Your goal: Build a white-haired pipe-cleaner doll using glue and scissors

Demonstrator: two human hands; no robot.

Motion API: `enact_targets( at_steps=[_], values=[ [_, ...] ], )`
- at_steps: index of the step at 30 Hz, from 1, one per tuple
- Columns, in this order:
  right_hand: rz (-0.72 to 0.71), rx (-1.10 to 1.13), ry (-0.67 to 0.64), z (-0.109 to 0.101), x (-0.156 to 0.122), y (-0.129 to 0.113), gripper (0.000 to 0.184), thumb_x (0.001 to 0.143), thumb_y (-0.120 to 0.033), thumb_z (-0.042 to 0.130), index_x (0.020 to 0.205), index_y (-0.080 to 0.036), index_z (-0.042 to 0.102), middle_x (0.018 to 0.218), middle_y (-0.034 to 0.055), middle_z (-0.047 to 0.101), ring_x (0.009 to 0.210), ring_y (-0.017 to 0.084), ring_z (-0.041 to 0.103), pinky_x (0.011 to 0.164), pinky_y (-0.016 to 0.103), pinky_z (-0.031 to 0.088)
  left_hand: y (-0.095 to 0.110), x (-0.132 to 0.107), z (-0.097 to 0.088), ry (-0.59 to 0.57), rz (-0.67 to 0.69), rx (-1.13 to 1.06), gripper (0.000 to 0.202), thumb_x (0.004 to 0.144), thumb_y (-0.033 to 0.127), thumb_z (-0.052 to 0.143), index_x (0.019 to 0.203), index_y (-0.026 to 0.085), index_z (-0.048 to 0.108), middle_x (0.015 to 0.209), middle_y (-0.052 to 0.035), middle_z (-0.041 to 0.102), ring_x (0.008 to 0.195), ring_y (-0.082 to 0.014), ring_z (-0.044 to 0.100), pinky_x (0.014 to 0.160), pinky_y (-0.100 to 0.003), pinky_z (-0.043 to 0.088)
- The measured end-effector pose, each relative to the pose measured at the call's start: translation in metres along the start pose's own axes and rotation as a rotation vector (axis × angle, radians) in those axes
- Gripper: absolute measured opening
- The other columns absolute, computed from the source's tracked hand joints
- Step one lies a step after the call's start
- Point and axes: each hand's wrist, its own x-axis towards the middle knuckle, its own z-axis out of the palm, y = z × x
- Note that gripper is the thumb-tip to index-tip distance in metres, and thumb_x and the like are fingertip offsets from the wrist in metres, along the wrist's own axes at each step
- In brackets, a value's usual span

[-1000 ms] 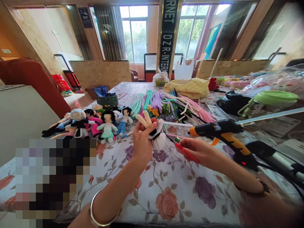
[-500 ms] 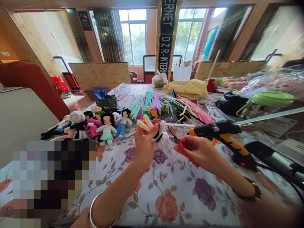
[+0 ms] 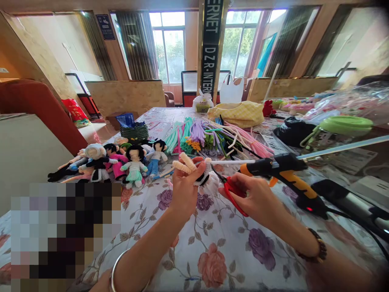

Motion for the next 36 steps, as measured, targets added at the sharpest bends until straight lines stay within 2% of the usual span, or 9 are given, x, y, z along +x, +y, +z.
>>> enact_targets(
  at_steps=[8, 13, 19, 28, 36],
  values=[
    [-0.048, -0.117, 0.073, 0.007, -0.003, 0.003, 0.019, 0.079, -0.035, 0.059, 0.069, -0.021, 0.052, 0.057, -0.0023, 0.058, 0.05, 0.011, 0.049, 0.049, 0.023, 0.037, -0.001, -0.002, 0.001, 0.032, 0.058, 0.068, 0.026, 0.05, 0.018, 0.083, 0.07, 0.015, 0.066, 0.067, 0.002, 0.064, 0.063, -0.0074, 0.058, 0.062, -0.019, 0.046],
    [-0.08, -0.216, 0.132, 0.01, -0.006, 0.005, 0.017, 0.079, -0.038, 0.058, 0.076, -0.021, 0.055, 0.06, -0.0004, 0.062, 0.05, 0.013, 0.053, 0.049, 0.024, 0.039, -0.003, -0.003, 0.001, 0.026, 0.195, 0.161, 0.022, 0.055, 0.018, 0.081, 0.069, 0.016, 0.064, 0.068, 0.004, 0.061, 0.065, -0.0073, 0.056, 0.065, -0.02, 0.045],
    [-0.078, -0.246, 0.18, 0.013, -0.008, 0.007, 0.02, 0.078, -0.04, 0.059, 0.081, -0.02, 0.055, 0.064, 0.0027, 0.066, 0.054, 0.016, 0.059, 0.052, 0.027, 0.043, -0.005, -0.005, 0.002, 0.002, 0.292, 0.198, 0.022, 0.058, 0.015, 0.079, 0.069, 0.017, 0.061, 0.07, 0.0041, 0.061, 0.068, -0.0077, 0.057, 0.068, -0.02, 0.046],
    [-0.08, -0.26, 0.182, 0.014, -0.009, 0.005, 0.024, 0.08, -0.044, 0.058, 0.072, -0.022, 0.052, 0.055, -0.0007, 0.059, 0.047, 0.014, 0.053, 0.047, 0.025, 0.038, -0.005, -0.006, 0.002, 0.001, 0.275, 0.203, 0.023, 0.057, 0.016, 0.08, 0.068, 0.017, 0.06, 0.07, 0.004, 0.061, 0.067, -0.0083, 0.057, 0.068, -0.021, 0.046],
    [-0.076, -0.279, 0.136, 0.014, -0.009, 0.005, 0.024, 0.08, -0.039, 0.058, 0.065, -0.022, 0.051, 0.054, -0.001, 0.057, 0.046, 0.012, 0.049, 0.047, 0.024, 0.035, -0.005, -0.005, 0.002, 0.027, 0.218, 0.165, 0.026, 0.054, 0.015, 0.081, 0.067, 0.016, 0.059, 0.068, 0.0045, 0.06, 0.065, -0.0074, 0.056, 0.067, -0.021, 0.047]
  ],
)
